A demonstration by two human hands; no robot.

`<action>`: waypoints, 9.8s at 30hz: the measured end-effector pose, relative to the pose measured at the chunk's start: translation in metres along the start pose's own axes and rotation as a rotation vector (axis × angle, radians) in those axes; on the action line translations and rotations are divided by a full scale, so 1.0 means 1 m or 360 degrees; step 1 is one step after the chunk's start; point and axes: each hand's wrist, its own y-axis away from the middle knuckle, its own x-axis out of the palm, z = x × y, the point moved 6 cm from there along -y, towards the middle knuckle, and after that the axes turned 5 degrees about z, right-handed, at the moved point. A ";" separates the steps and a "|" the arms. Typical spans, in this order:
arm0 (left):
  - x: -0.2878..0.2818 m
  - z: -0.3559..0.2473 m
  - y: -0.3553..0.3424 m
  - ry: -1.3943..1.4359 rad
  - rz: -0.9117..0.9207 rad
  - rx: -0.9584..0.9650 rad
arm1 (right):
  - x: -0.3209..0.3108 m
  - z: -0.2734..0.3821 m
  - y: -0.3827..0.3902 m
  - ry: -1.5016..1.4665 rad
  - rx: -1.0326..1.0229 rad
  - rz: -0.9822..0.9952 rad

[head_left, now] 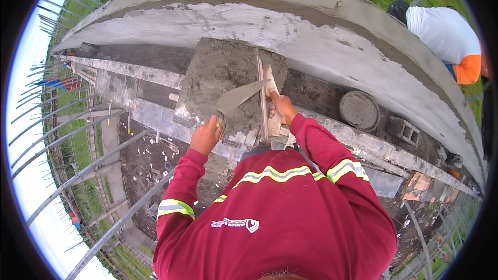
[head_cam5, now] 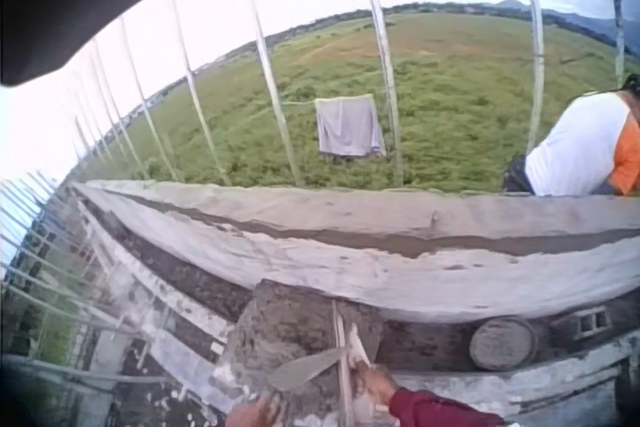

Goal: The person scoops wet concrete from a pile onto a wooden plank and spreads it along a concrete beam. They then use a trowel to smooth the surface of the concrete beam repeatedly, leveling and finishing the top edge.

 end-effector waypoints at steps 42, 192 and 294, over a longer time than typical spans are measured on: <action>0.125 -0.093 -0.112 0.0335 0.0169 0.0425 | -0.170 0.009 0.235 0.2374 -0.0537 -0.0582; 0.682 -1.544 -0.123 0.0552 0.0168 0.0335 | -1.490 0.029 1.159 0.0912 -0.0825 -0.2835; 0.393 -2.471 -0.071 -0.0289 0.0239 0.2191 | -1.867 -0.003 1.030 -0.0923 0.0249 -0.2984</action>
